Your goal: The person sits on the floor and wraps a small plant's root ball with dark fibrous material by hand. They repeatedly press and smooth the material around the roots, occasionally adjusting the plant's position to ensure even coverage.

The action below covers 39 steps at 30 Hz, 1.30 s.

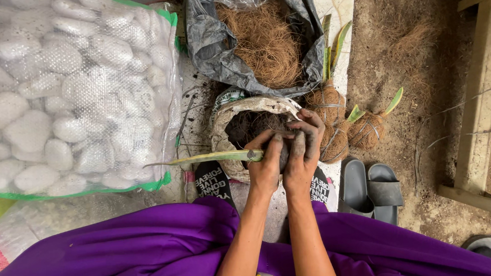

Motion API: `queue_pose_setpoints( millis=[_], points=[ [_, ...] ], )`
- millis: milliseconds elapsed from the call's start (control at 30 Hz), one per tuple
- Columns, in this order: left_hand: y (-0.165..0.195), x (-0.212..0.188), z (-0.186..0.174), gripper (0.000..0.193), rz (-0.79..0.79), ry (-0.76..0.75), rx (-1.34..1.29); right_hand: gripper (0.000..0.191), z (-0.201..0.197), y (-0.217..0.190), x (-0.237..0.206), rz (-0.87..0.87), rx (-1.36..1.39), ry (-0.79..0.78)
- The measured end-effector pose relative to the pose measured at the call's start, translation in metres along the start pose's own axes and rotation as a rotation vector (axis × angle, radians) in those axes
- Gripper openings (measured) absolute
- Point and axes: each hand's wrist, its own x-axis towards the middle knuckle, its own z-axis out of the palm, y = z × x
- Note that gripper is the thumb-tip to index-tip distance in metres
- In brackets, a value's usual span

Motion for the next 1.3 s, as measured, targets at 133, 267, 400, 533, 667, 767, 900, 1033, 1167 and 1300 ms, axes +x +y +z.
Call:
queue_pose_setpoints(
  millis=[133,267,400,533,667,767,900,1033,1167,1300],
  points=[
    [0.017,0.004,0.004,0.02,0.089,-0.065,0.051,0.049,-0.001,0.001,0.003,0.238,0.273,-0.011],
    [0.046,0.007,0.009,0.032,0.305,-0.079,0.342,0.087,-0.012,0.007,0.008,0.516,0.886,-0.216],
    [0.068,0.008,0.015,0.05,0.618,0.051,0.754,0.081,-0.016,0.027,-0.004,0.768,0.875,-0.17],
    [0.069,0.008,0.015,0.051,0.537,0.113,0.771,0.048,-0.018,0.04,-0.015,0.602,0.581,-0.126],
    [0.047,0.017,0.012,0.054,0.385,0.162,0.413,0.044,-0.012,0.024,-0.011,0.386,0.4,-0.059],
    [0.027,0.017,0.002,0.053,-0.06,0.127,-0.104,0.057,-0.01,0.004,0.002,0.229,0.573,-0.128],
    [0.003,0.006,0.006,0.039,-0.192,0.264,-0.317,0.075,0.001,-0.007,0.007,0.099,0.2,-0.087],
    [0.002,0.002,0.009,0.023,0.001,0.104,-0.171,0.07,0.006,-0.002,0.004,0.094,0.091,-0.021],
    [0.021,0.003,0.008,0.026,0.134,-0.028,-0.037,0.074,0.005,0.007,0.007,0.292,0.458,-0.029],
    [0.038,0.002,0.008,0.033,0.208,-0.035,-0.011,0.085,-0.002,0.007,0.007,0.604,0.862,-0.076]
  ],
)
